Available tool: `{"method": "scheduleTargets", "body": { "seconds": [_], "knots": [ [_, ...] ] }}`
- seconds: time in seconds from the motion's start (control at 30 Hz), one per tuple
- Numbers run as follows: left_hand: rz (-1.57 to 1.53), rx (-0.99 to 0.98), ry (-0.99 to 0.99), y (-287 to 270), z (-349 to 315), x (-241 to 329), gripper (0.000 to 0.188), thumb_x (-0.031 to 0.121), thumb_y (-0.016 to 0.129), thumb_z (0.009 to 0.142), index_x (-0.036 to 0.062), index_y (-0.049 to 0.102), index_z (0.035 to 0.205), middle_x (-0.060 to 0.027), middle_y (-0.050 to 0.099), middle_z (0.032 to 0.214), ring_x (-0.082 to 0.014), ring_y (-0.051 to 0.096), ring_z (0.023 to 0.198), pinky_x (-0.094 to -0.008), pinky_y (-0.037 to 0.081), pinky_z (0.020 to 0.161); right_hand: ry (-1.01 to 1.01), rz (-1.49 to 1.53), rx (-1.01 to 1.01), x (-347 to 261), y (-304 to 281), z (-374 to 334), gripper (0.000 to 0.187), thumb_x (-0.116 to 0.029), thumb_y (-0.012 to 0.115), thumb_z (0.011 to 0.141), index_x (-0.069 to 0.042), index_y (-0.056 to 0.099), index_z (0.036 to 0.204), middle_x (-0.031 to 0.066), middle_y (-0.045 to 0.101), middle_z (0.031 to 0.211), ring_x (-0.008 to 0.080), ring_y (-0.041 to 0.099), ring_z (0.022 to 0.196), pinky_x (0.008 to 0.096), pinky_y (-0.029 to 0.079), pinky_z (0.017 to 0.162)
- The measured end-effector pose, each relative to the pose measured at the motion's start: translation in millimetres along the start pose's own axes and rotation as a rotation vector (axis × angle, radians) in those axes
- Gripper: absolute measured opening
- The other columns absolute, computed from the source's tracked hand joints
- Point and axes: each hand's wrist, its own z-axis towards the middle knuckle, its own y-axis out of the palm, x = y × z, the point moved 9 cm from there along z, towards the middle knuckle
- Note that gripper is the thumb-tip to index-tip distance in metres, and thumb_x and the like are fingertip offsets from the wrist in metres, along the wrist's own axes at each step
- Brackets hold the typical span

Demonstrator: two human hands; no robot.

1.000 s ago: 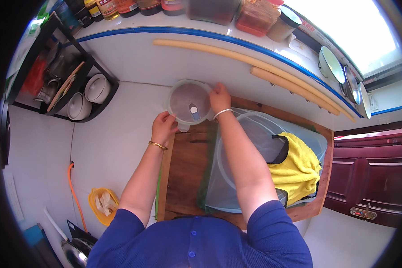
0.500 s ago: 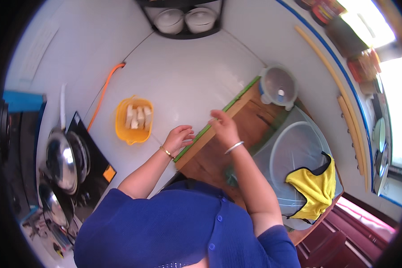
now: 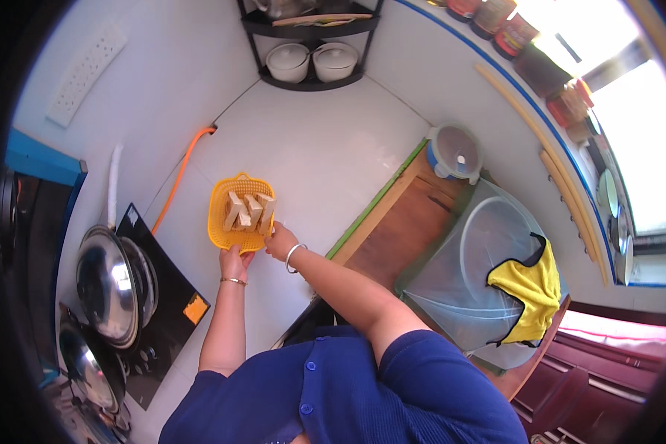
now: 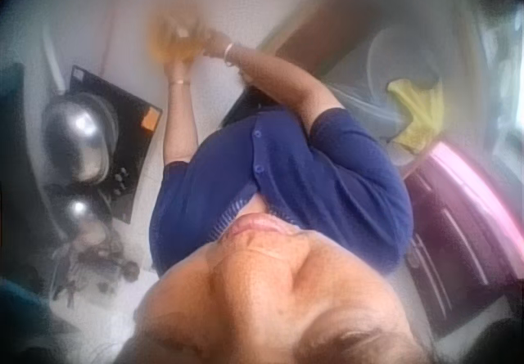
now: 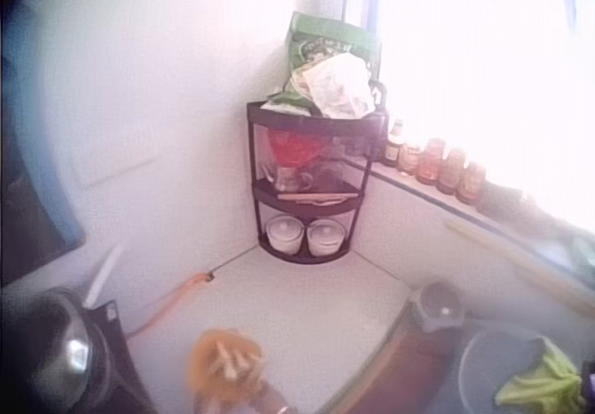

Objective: The person wipes down the kitchen countertops with a cloth, covers several food bowls with a mesh screen, and then rinses the cloth in the sink.

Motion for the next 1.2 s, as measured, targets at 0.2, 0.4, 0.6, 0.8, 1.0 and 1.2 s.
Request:
{"method": "scheduleTargets", "body": {
  "seconds": [0.2,0.4,0.6,0.8,1.0,1.2],
  "knots": [
    [0.064,-0.185,-0.001,66,-21,-9,0.037,0.006,0.043,0.083,0.0092,0.041,0.12,-0.0093,0.056,0.108,-0.0203,0.061,0.081,-0.0332,0.052,0.069,-0.126,0.034,0.2,10,-68,-41,0.053,-0.01,0.049,0.085,-0.006,0.031,0.135,0.0128,0.059,0.109,0.0179,0.064,0.081,0.0289,0.052,0.065],
    [0.186,-0.44,0.002,185,-47,-18,0.035,0.006,0.046,0.083,0.0091,0.04,0.117,-0.0087,0.056,0.106,-0.0203,0.062,0.081,-0.0322,0.054,0.065,-0.163,0.343,0.467,23,-168,-98,0.048,-0.01,0.048,0.087,-0.005,0.032,0.132,0.0126,0.057,0.111,0.0187,0.062,0.088,0.03,0.052,0.067],
    [0.338,-0.672,0.004,240,-98,-46,0.03,0.01,0.047,0.086,0.0093,0.042,0.115,-0.0084,0.056,0.107,-0.0196,0.062,0.085,-0.0312,0.055,0.067,-0.187,0.407,0.802,65,-223,-155,0.035,-0.01,0.05,0.084,0.003,0.04,0.115,0.0178,0.061,0.09,0.0225,0.063,0.068,0.0325,0.052,0.056],
    [0.422,-0.731,-0.083,239,-117,-78,0.031,0.015,0.048,0.089,0.0086,0.041,0.119,-0.0086,0.055,0.109,-0.0203,0.061,0.084,-0.0321,0.054,0.071,-0.11,0.455,0.873,92,-221,-185,0.037,-0.005,0.046,0.081,0.001,0.042,0.117,0.0161,0.061,0.09,0.0221,0.062,0.063,0.0319,0.052,0.052],
    [0.456,-0.761,-0.117,238,-122,-89,0.032,0.017,0.05,0.09,0.0092,0.042,0.12,-0.0087,0.055,0.108,-0.019,0.061,0.083,-0.0309,0.054,0.069,-0.104,0.501,0.819,100,-220,-193,0.034,-0.006,0.047,0.082,-0.002,0.045,0.116,0.0095,0.06,0.09,0.0164,0.06,0.067,0.028,0.051,0.051],
    [0.322,-0.724,-0.131,234,-121,-84,0.04,0.019,0.058,0.086,0.0136,0.04,0.122,-0.005,0.055,0.104,-0.0162,0.059,0.076,-0.0294,0.054,0.061,-0.31,0.484,0.789,90,-221,-180,0.031,-0.008,0.048,0.084,-0.008,0.051,0.114,0.0025,0.062,0.086,0.0092,0.056,0.061,0.0225,0.046,0.048]
  ]
}}
